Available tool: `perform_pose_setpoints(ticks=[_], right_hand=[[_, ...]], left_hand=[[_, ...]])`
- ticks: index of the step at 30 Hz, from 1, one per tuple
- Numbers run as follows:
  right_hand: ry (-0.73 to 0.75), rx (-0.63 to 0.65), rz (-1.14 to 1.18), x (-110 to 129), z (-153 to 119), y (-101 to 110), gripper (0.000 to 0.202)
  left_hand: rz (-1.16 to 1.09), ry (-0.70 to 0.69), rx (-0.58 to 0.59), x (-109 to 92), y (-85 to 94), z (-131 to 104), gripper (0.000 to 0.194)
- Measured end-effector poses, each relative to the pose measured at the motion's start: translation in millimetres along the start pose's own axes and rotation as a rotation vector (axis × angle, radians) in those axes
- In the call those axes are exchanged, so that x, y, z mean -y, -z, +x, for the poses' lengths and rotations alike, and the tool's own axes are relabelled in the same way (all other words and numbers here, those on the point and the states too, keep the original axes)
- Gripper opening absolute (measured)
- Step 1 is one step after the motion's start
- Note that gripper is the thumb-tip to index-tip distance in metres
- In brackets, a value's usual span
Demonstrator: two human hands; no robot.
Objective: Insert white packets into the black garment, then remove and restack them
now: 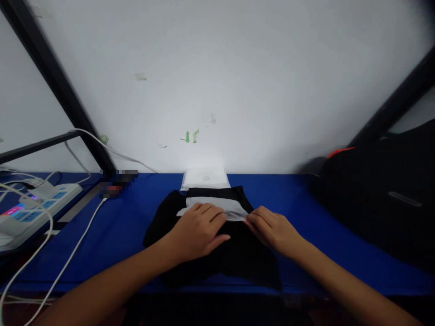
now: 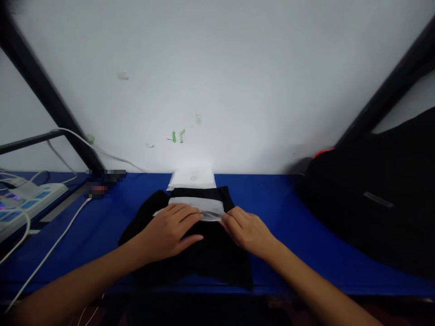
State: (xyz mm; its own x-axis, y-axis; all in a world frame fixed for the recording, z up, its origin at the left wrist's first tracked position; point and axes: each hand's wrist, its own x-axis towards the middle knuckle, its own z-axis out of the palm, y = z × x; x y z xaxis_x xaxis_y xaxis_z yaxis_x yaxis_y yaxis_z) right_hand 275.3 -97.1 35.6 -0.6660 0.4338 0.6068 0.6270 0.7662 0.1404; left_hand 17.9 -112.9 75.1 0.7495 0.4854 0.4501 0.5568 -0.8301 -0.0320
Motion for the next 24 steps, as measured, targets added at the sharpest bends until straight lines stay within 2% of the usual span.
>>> perform_pose_setpoints(ticks=[2,4,8,11,14,17,20,24], right_hand=[[-0.049,-0.084,0.137,10,6,1,0.016],[-0.089,-0.149,0.274,19,9,1,0.022],[-0.205,-0.199,0.419,31,5,-1,0.027],[-0.278,-0.217,0.479,34,3,-2,0.019],[-0.213,-0.200,0.570,35,8,-2,0.014],[-0.133,-0.208,0.635,34,13,-1,0.021],[-0.153,-0.249,0.648,26,13,2,0.030],[-0.350,-0.315,0.555,5,0,4,0.039]], left_hand=[[0.067,-0.096,-0.069,-5,-6.0,15,0.027],[0.141,-0.175,-0.141,-6,-11.7,23,0.026],[0.181,-0.260,-0.230,-3,-20.4,24,0.029],[0.170,-0.228,-0.212,-3,-24.7,20,0.028],[0.178,-0.217,-0.188,-6,-27.0,17,0.028],[0.172,-0.213,-0.173,-3,-25.1,12,0.023],[0.169,-0.153,-0.162,12,-17.9,1,0.021],[0.191,0.019,-0.195,44,-3.6,-28,0.023]])
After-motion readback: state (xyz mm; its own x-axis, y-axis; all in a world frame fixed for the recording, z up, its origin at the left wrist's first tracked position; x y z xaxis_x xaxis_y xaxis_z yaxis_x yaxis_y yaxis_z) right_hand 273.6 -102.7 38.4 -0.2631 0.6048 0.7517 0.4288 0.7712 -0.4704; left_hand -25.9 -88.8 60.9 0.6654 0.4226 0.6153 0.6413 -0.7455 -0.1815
